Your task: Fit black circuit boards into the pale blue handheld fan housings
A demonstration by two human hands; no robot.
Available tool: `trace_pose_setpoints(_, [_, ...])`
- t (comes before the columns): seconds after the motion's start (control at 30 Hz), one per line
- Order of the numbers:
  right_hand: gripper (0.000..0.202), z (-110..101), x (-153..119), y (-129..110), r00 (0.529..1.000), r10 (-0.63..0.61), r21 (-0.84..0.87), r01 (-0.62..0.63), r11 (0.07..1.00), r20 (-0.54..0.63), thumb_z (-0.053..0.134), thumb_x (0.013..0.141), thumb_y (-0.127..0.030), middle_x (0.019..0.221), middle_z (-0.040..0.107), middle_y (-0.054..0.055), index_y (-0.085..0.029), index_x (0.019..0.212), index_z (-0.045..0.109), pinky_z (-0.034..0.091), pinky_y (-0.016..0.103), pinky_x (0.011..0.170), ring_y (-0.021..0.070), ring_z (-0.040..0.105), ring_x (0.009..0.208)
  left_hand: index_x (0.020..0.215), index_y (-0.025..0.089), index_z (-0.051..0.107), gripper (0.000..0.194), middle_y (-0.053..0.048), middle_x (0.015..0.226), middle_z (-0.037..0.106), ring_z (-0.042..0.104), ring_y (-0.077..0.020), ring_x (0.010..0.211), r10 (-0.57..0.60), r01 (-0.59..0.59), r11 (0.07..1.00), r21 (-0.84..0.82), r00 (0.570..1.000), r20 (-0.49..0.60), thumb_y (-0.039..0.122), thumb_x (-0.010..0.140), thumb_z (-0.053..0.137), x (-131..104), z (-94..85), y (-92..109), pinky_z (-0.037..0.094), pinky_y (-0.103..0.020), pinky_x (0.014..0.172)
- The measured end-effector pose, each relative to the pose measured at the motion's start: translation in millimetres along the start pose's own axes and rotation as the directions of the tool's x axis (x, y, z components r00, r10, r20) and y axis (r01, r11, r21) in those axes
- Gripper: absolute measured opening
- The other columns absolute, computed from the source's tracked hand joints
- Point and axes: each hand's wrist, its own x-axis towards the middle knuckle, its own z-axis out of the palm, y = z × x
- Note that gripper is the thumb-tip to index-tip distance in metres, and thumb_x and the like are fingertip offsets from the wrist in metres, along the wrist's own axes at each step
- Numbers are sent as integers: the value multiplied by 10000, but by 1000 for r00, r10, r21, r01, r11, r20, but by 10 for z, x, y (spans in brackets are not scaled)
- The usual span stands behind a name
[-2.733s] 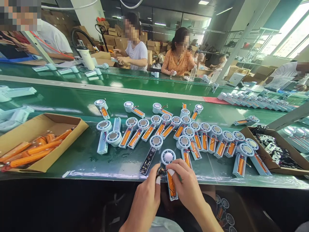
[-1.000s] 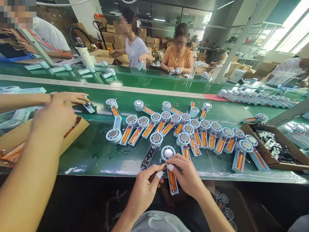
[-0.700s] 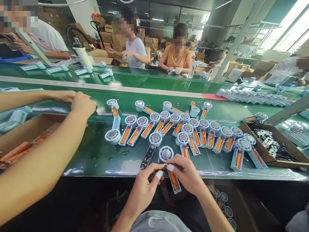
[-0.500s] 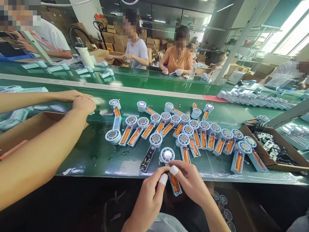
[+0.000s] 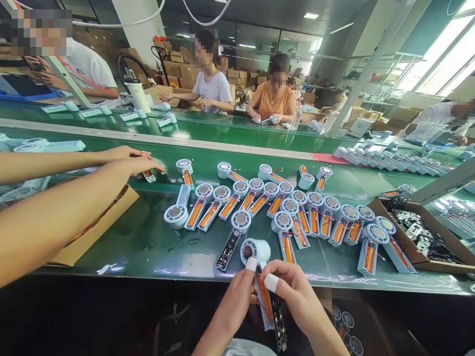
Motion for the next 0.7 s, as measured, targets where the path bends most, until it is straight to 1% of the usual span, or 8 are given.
trace_pose_setpoints(0.1, [318,-3,-33,93,997,-49,153,40,987,58,806,750,-461,614,522,-33,-171,753,676,365,216,548,92,424,543,912,152,698,653,-66,777,719,698,-260,845,-131,176,948,-265,975,179,777,765,580,-36,94,59,540,-365,768])
trace_pose_setpoints(0.17, [277,-43,-43,140,995,-90,234,77,969,47,788,781,-433,576,474,-56,-183,763,669,328,206,503,77,371,491,971,156,694,627,-67,820,730,698,-262,877,-124,191,928,-319,967,221,746,774,607,-49,135,108,535,-357,780])
trace_pose_setpoints(0.27, [242,-118,-49,134,990,-142,180,141,973,-9,786,805,-395,656,518,-35,-177,787,681,373,209,565,85,437,564,1071,193,667,536,-44,926,741,692,-239,926,-63,105,959,-265,985,163,653,796,676,-34,142,150,527,-324,787])
trace_pose_setpoints(0.33, [243,-152,-49,93,988,-147,161,153,975,-45,792,804,-391,688,538,-24,-175,791,680,391,212,596,91,463,602,1107,216,643,479,-41,1008,739,687,-232,970,-32,67,972,-225,987,159,612,838,659,-14,123,155,528,-324,811])
trace_pose_setpoints(0.4, [260,-164,-40,58,990,-123,206,135,969,-70,792,794,-407,665,527,-27,-182,790,662,371,207,555,90,449,575,1126,238,623,417,-40,1085,728,672,-231,1030,5,24,983,-181,987,161,576,881,622,-3,100,152,525,-338,870])
trace_pose_setpoints(0.57, [309,-141,3,104,986,-18,346,75,935,-163,787,749,-447,670,503,-26,-197,786,609,332,205,483,93,414,536,1093,262,611,351,-33,1082,715,638,-247,1084,123,-124,991,55,992,36,561,920,549,-33,67,151,505,-328,922])
trace_pose_setpoints(0.63, [309,-127,7,135,982,25,420,56,906,-185,793,726,-438,691,511,-20,-202,787,603,349,207,486,98,429,545,1124,260,590,356,-39,1122,700,629,-244,1094,142,-145,988,44,988,52,554,933,529,-52,57,152,499,-327,935])
trace_pose_setpoints(0.7, [310,-110,-8,135,983,48,463,41,885,-178,805,709,-432,713,531,-8,-201,791,617,374,213,499,104,451,561,1176,252,555,385,-53,1194,674,621,-240,1109,186,-185,983,-16,974,133,536,917,570,-60,48,153,491,-334,962])
